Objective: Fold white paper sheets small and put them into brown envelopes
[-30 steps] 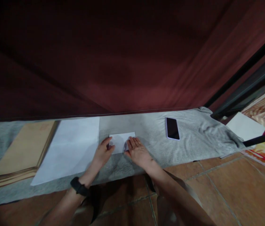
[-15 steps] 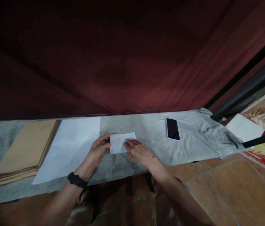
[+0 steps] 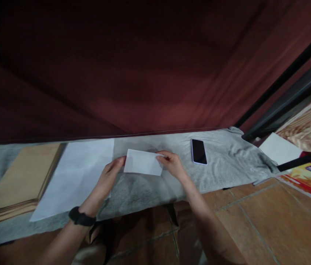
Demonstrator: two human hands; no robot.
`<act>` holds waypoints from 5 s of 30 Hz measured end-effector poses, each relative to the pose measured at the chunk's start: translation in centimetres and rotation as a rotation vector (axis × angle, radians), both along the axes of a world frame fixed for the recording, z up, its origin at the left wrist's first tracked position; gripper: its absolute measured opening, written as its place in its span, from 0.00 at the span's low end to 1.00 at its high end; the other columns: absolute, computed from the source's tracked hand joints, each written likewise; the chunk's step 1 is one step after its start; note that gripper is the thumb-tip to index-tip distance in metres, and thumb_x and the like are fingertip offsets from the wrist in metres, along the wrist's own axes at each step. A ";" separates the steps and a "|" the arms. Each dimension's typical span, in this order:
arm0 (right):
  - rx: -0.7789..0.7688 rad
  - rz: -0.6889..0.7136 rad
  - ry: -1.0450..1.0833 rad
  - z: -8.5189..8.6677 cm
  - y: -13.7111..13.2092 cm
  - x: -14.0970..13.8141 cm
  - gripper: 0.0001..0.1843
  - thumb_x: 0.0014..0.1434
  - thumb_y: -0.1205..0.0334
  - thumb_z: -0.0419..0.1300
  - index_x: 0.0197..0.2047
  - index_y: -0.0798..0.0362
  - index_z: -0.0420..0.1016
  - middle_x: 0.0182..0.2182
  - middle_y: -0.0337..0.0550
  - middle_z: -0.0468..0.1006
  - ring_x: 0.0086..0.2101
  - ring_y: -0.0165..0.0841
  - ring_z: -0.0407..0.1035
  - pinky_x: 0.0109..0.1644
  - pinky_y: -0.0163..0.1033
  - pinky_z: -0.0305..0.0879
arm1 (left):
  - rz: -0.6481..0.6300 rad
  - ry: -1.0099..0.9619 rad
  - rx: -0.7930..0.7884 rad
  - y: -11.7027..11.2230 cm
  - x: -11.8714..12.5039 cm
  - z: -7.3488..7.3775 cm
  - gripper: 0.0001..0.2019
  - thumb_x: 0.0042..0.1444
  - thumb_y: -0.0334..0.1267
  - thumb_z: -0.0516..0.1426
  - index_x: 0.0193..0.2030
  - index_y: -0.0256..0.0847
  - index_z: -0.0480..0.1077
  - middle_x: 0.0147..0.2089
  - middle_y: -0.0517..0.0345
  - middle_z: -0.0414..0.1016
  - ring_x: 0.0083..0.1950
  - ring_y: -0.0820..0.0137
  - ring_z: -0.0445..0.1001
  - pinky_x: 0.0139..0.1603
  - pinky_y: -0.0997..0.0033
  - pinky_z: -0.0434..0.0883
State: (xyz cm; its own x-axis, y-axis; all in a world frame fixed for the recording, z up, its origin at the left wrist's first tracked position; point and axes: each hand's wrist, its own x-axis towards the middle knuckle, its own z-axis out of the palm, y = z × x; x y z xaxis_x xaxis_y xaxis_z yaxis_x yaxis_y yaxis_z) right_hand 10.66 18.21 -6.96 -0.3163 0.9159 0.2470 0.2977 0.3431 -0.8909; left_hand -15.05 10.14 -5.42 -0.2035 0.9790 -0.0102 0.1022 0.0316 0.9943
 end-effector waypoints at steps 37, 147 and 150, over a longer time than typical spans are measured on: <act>0.381 0.071 -0.931 -7.3 -6.4 -6.9 0.33 0.68 0.66 0.49 0.75 0.61 0.53 0.72 0.55 0.54 0.71 0.43 0.50 0.76 0.52 0.46 | -0.236 1.182 0.181 -0.4 6.4 -6.8 0.32 0.71 0.48 0.41 0.76 0.32 0.49 0.76 0.42 0.54 0.78 0.61 0.51 0.76 0.53 0.54; 0.282 0.027 -0.834 -6.1 -5.8 -5.5 0.31 0.75 0.52 0.43 0.74 0.60 0.53 0.73 0.51 0.53 0.72 0.39 0.46 0.76 0.49 0.41 | -0.177 1.257 0.039 -1.7 3.9 -7.4 0.30 0.69 0.37 0.40 0.74 0.23 0.51 0.77 0.36 0.50 0.79 0.56 0.45 0.77 0.51 0.49; 0.284 -0.013 -0.874 -6.2 -5.6 -5.0 0.32 0.75 0.53 0.44 0.75 0.62 0.52 0.73 0.53 0.53 0.72 0.40 0.46 0.75 0.50 0.43 | -0.143 1.250 0.022 -1.6 3.7 -7.6 0.30 0.69 0.38 0.40 0.74 0.23 0.51 0.77 0.36 0.49 0.79 0.56 0.47 0.77 0.49 0.51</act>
